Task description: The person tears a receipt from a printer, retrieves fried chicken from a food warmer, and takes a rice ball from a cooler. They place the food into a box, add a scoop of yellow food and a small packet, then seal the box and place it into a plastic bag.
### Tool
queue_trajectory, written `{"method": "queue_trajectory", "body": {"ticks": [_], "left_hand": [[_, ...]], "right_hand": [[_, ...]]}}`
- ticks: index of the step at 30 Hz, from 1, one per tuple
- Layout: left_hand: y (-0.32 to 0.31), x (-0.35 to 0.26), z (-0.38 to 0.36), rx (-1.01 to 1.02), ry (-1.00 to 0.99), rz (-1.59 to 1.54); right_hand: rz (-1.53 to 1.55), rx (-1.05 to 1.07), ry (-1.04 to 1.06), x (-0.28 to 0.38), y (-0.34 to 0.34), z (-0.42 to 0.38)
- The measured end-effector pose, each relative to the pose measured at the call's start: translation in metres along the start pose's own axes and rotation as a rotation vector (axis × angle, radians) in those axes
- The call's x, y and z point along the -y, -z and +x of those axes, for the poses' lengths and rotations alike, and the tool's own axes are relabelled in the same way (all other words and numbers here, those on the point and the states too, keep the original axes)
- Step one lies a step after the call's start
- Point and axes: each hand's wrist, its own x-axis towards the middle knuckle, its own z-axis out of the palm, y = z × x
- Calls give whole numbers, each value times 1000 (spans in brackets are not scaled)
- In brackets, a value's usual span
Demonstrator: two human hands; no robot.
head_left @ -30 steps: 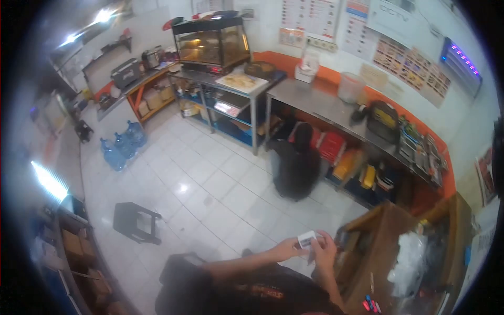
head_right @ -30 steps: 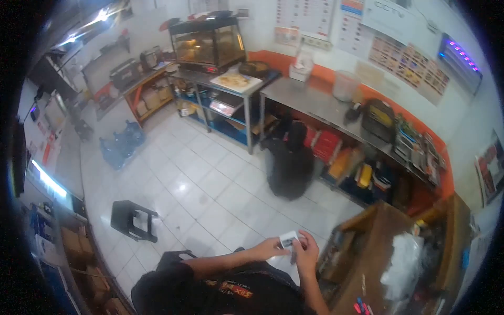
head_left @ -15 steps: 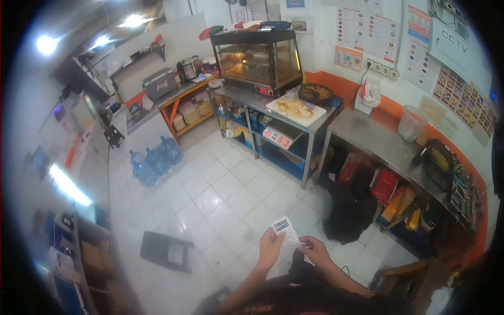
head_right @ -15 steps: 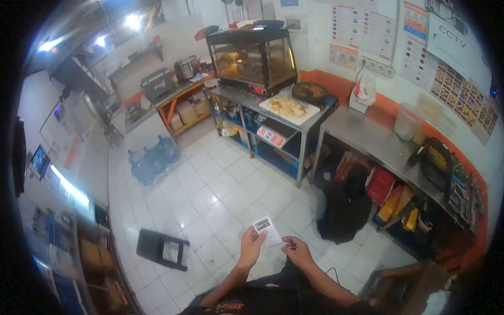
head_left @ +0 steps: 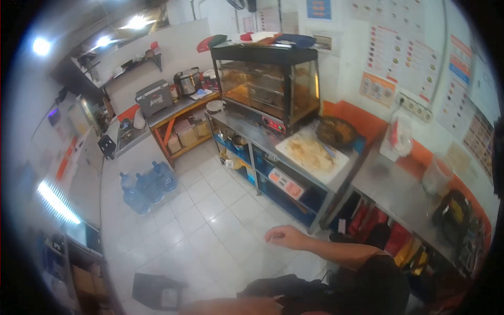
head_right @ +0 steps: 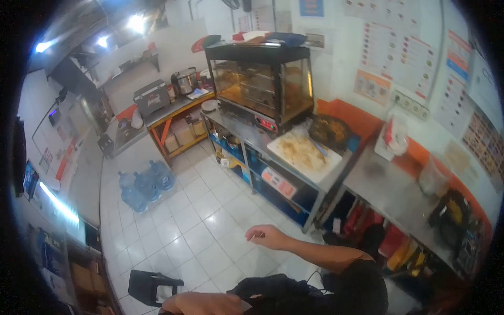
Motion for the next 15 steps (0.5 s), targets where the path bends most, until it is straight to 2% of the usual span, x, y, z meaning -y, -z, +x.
{"method": "queue_trajectory", "body": {"ticks": [2,3,7,8,9,11,12,13,14,15], "left_hand": [[43,9,9,-21,-258,174],[71,13,-2,-15,-260,190],[195,29,-92,235,-40,260],[225,29,-93,292,9,272],[254,29,-93,305,30,227],[301,23,-66,-55,267,357],[328,36,-61,-235,337,322],[364,58,-61,-233,372,351],[393,82,-54,-295,403,388],[424,108,-40,-350,362,459]], "right_hand": [[-10,69,7,-7,11,48],[51,109,-44,-15,12,70],[93,105,-166,-25,24,146],[87,103,-167,-21,32,159],[211,43,-176,-17,37,172],[344,-35,-186,-17,52,198],[448,-148,-57,-15,66,212],[545,-261,71,-13,81,223],[547,-272,62,-10,93,234],[485,-462,293,-7,107,250]]}}
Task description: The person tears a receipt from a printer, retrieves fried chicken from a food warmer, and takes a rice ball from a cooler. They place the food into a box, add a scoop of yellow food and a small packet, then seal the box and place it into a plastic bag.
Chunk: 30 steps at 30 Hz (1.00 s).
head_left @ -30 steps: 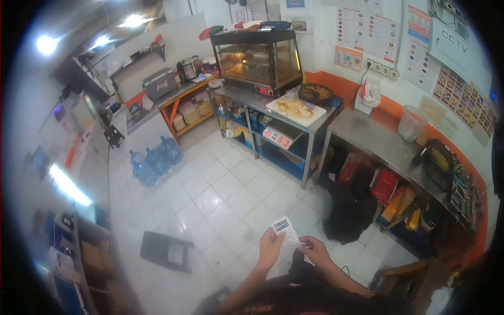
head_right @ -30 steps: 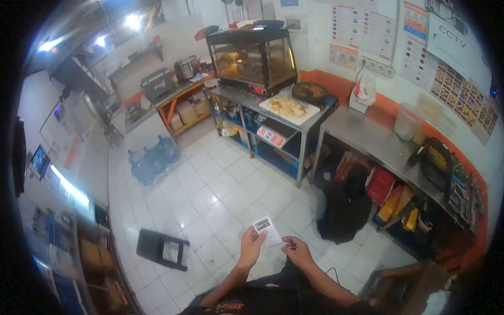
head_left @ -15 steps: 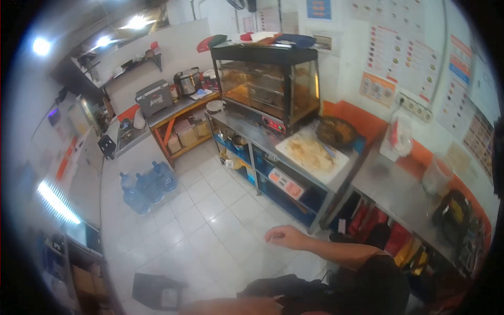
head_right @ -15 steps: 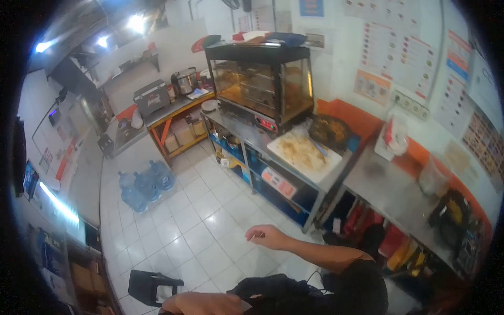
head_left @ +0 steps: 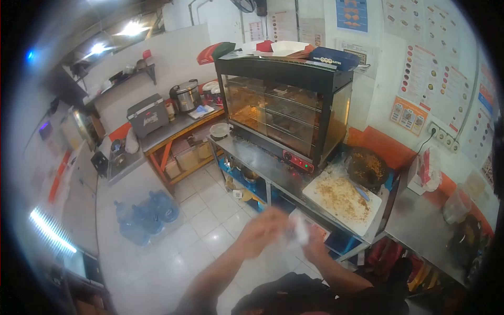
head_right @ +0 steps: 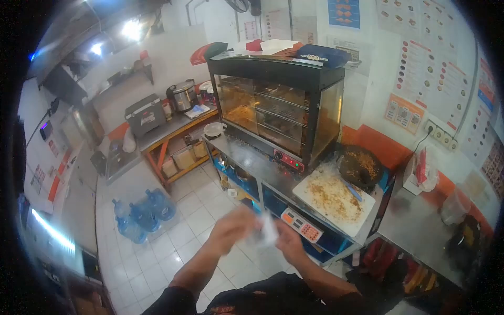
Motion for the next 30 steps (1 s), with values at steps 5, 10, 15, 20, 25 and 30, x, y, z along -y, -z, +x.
{"method": "queue_trajectory", "body": {"ticks": [5,10,15,20,25,30], "left_hand": [[32,94,171,-297,84,2],[61,182,334,-293,-136,-286],[93,202,439,-322,-132,-219],[131,244,474,-157,-725,660],[145,264,488,-23,-838,541],[159,274,499,26,-898,463]], "right_hand": [[-455,-287,381,49,36,144],[-681,-508,664,107,124,299],[-214,-582,521,129,176,404],[-236,-745,488,114,188,428],[-239,-880,425,88,179,434],[-405,-1040,506,69,148,445]]}}
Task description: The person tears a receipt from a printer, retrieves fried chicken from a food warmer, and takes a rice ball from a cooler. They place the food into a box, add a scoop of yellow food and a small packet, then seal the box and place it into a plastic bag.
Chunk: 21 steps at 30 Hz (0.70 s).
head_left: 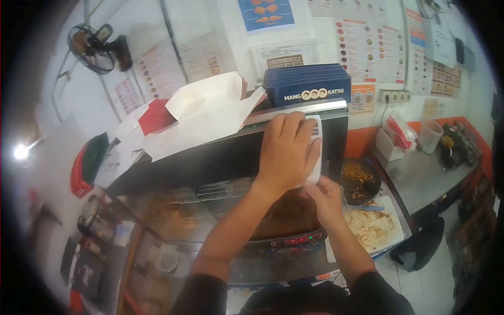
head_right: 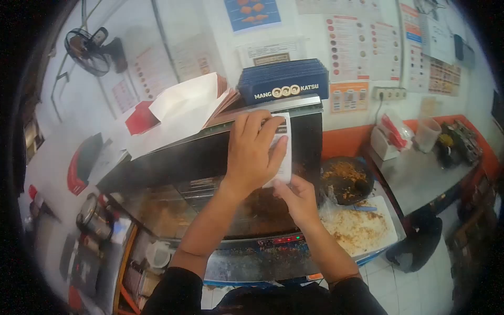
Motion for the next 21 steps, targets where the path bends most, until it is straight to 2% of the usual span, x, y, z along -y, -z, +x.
{"method": "queue_trajectory", "body": {"ticks": [2,4,5,9,11,13,15,17,18,19,20,21], "left_hand": [[-1,4,-3,-33,-5,-30],[-2,7,-5,-66,6,-38],[-2,8,-7,-41,38,-53],[-12,1,-11,20,194,-72],[-13,1,-18,-81,174,-111],[19,0,-31,-83,158,-124],[57,1,-54,-164,-131,-314],[129,12,-88,-216,-196,-106],[173,32,-109,-103,-93,-7],[221,30,-112,65,209,306],[234,79,-149,-388,49,664],[260,73,-132,-329,309,571]], "right_hand": [[-60,-30,69,-6,-6,-13],[62,-177,92,-19,-9,-31],[45,-173,92,-29,-9,-41],[-11,-278,-10,-64,2,-95],[-35,-282,-65,-81,3,-121],[-26,-326,-104,-93,5,-144],[-42,-355,-178,-105,6,-164],[-60,-412,-240,-110,9,-175],[-68,-409,-284,-112,9,-182],[-69,-418,-324,-111,9,-188],[-95,-422,-347,-108,7,-192],[-77,-475,-330,-107,6,-193]]}}
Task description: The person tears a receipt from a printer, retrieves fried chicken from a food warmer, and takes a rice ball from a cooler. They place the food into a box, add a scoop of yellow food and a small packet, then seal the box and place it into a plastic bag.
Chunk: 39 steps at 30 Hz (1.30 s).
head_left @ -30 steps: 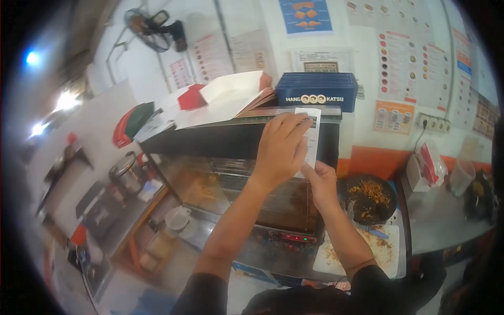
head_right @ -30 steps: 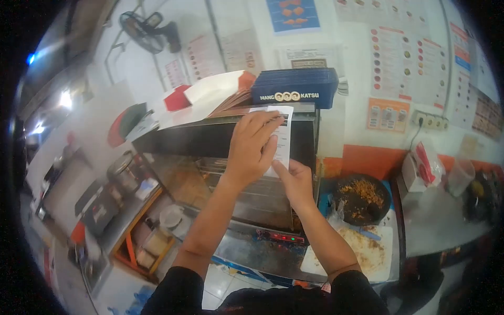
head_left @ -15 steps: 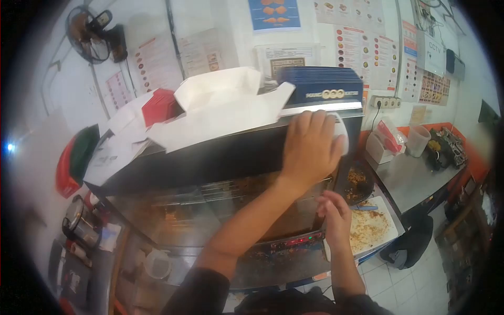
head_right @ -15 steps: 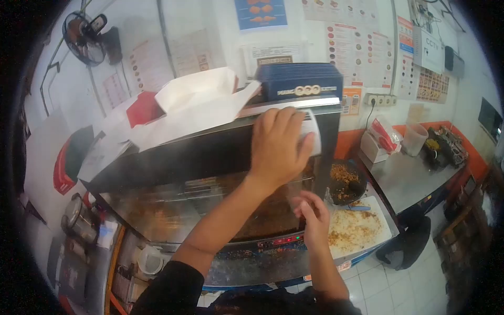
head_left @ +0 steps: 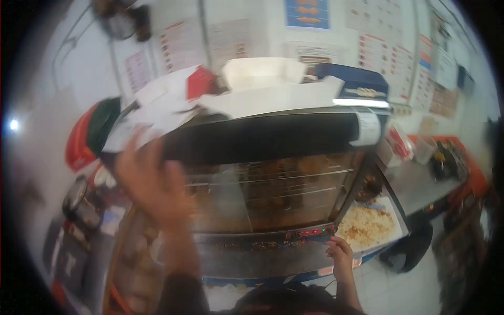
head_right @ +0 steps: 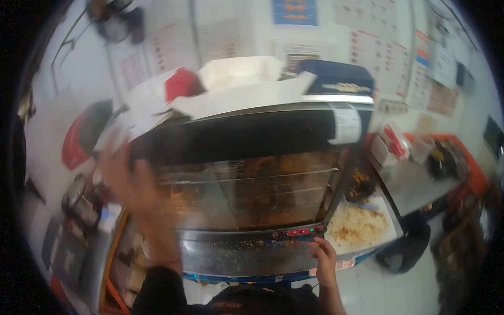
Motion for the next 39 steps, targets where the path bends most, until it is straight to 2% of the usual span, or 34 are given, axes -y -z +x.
{"method": "queue_trajectory", "body": {"ticks": [1,2,3,4,6,7,9,10,12,13,15,19,21,22,25,27,28,30,31,32,34,35,37,39], "left_hand": [[11,27,11,126,-76,167],[21,48,17,299,-63,178],[25,68,22,437,-77,124],[28,85,27,549,-17,-111],[38,91,44,685,45,-267],[42,93,53,691,28,-278],[48,99,67,837,299,-493],[49,106,75,838,294,-491],[47,119,96,1015,170,-523],[45,121,102,1014,165,-517],[39,125,112,1122,273,-630],[29,137,126,1164,391,-660],[19,148,134,1233,241,-580],[16,151,135,1235,239,-577],[13,157,134,1209,308,-640],[16,153,133,953,467,-542],[17,148,128,957,470,-537],[26,118,108,657,-152,-153],[23,139,103,660,-261,-53],[15,152,92,672,-237,-36],[1,174,73,206,-415,172],[3,169,70,222,-399,191],[8,141,63,-145,-449,196],[31,131,59,-195,-516,245]], "right_hand": [[-37,51,5,-2,2,2],[-75,102,8,-6,4,4],[-79,136,11,-11,5,9],[-55,91,13,-13,4,12],[-29,239,12,-8,-11,17],[-16,222,15,-4,-19,16],[-53,295,-47,4,-35,15],[-48,295,-46,5,-40,12],[14,385,-48,6,-47,8],[20,389,-46,5,-47,6],[-7,388,-65,-3,-47,2],[47,433,-76,-25,-31,3],[5,376,-145,-25,-26,-2],[8,376,-146,-25,-24,-3],[-51,349,-151,-25,-22,-6],[-70,342,-158,-24,-23,-8],[-69,344,-165,-27,-25,-8],[-51,360,-153,-33,-27,-8],[-64,374,-174,-35,-29,-10],[-56,386,-153,-34,-31,-10],[-65,417,-152,-34,-33,-9],[-66,417,-144,-35,-33,-10],[-76,433,-148,-34,-35,-12],[-102,407,-155,-29,-39,-14]]}}
